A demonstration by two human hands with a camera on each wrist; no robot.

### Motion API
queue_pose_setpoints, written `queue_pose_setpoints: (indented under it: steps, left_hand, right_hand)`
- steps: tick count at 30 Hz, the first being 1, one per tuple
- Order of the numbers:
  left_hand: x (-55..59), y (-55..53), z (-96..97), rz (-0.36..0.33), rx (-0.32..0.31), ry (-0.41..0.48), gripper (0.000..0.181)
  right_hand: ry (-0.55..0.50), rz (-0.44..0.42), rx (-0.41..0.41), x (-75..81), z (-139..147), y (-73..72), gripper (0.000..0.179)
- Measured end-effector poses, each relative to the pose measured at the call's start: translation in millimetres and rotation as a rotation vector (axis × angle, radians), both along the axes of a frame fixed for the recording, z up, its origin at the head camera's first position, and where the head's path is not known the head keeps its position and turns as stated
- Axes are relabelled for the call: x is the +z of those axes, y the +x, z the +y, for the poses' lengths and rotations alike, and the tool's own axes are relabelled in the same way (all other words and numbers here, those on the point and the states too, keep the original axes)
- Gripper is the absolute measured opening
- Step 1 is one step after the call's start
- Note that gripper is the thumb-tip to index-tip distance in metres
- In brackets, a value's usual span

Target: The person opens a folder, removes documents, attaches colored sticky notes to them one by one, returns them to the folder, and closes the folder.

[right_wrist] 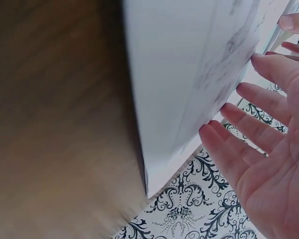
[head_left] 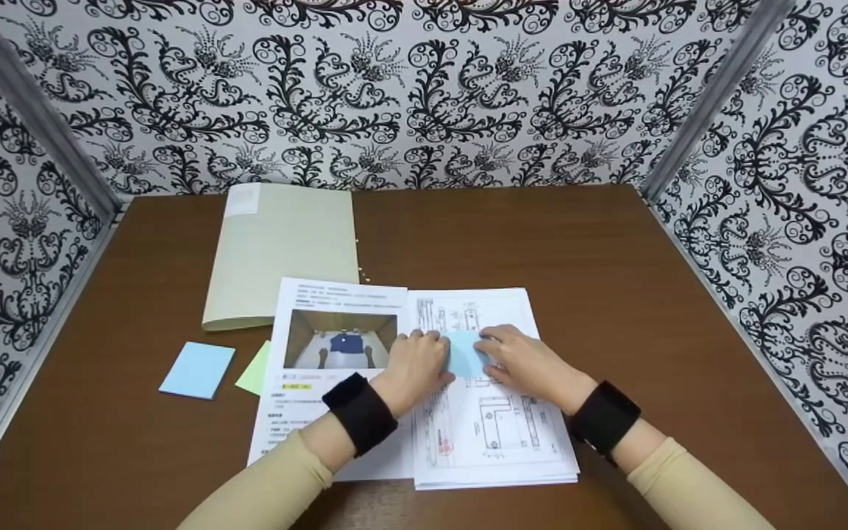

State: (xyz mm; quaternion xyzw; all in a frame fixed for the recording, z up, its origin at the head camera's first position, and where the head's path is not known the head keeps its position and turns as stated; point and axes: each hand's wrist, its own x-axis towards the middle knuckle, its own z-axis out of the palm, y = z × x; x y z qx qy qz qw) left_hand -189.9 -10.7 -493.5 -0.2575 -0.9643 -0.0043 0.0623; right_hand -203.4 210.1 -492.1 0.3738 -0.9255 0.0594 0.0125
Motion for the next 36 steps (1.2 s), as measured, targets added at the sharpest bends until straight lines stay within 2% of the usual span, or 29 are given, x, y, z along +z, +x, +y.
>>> queue_pose_setpoints:
  steps: [14,19,22,28,31,36]
  left_hand:
    - [-3.0,3.7,-6.7,-0.059,-0.006,0.054,0.042]
    - [3.6,2.8,-8.4,-0.081,-0.021,0.073,0.041]
    - [10.7,1.3,-12.9,-0.066,-0.029,0.104,0.038]
    - [24.5,-2.5,-35.5,0.015,-0.024,0.241,0.033]
    - [31.8,-2.9,-50.4,0.023,-0.005,0.305,0.033]
    - [43.3,-0.9,-85.0,0.001,0.085,0.388,0.034]
  right_hand:
    - [-0.003,-0.031,-0.012,-2.8,-2,-0.7,0.039]
    - [-0.033,-0.057,-0.021,-1.9,0,-0.6,0.040]
    - [-0.046,-0.064,-0.022,-0.5,1,-0.9,0.040]
    - [-0.071,-0.070,-0.022,0.5,3,-2.1,0.038]
    - [-0.100,-0.065,-0.027,-0.1,3,-2.0,0.035]
    - [-0.157,-0.019,-0.019,-1.9,4,-4.8,0.030]
